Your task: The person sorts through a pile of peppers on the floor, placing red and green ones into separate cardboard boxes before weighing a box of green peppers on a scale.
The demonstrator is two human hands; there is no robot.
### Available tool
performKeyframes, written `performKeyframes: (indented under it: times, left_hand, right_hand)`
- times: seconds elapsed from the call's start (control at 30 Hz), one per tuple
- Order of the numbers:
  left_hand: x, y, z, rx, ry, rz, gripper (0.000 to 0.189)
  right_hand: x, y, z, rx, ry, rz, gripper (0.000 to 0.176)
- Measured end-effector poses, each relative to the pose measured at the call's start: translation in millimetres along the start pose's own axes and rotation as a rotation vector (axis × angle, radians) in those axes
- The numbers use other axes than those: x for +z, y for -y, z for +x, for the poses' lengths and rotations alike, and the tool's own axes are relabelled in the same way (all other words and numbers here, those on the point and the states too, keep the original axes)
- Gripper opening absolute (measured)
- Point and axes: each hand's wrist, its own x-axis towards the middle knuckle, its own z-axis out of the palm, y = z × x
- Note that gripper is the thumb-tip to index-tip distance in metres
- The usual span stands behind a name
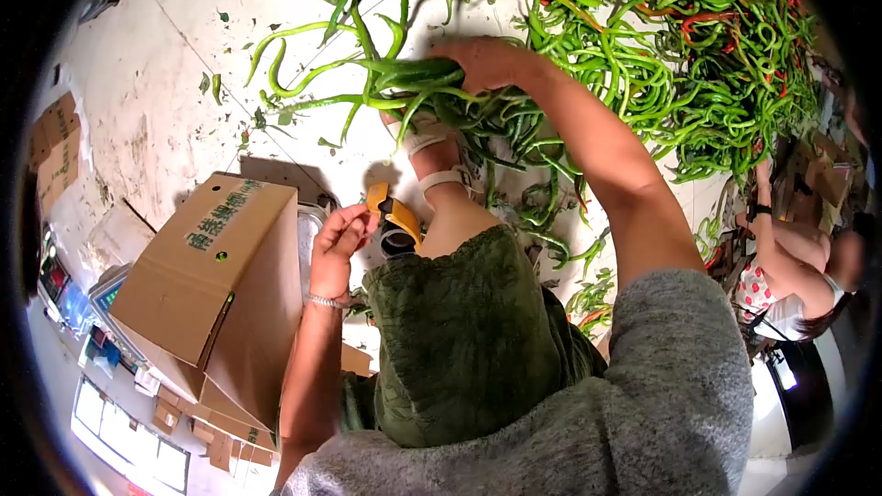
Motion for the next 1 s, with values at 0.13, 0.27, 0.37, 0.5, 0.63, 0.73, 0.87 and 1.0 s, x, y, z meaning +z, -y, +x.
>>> performKeyframes:
  times: [0.13,0.27,0.37,0.5,0.63,0.73,0.87,1.0]
  left_hand:
    - [-18,10,-34,0.014,0.005,-0.034,0.024]
    - [-34,17,-80,-0.055,-0.049,0.045,0.024]
    - [-44,29,-104,-0.087,-0.056,-0.016,0.025]
    - [-48,37,-131,-0.099,0.03,-0.025,0.027]
    - [-55,36,-143,-0.162,0.071,0.017,0.028]
    - [-68,52,-136,-0.132,0.059,0.037,0.028]
    - [-69,52,-130,-0.143,0.051,0.048,0.027]
    - [-59,35,-124,-0.074,0.065,0.086,0.026]
  right_hand:
    - [25,4,15,-0.158,0.068,0.067,0.084]
    - [55,19,17,-0.187,-0.02,-0.236,0.097]
    - [63,27,17,-0.208,-0.044,-0.392,0.092]
    - [66,51,11,-0.212,0.004,-0.507,0.087]
    - [66,35,24,-0.262,0.044,-0.31,0.093]
    - [47,37,31,-0.292,0.111,-0.249,0.1]
    - [52,76,26,-0.184,0.188,-0.505,0.099]
    - [61,53,44,-0.285,0.098,-0.396,0.087]
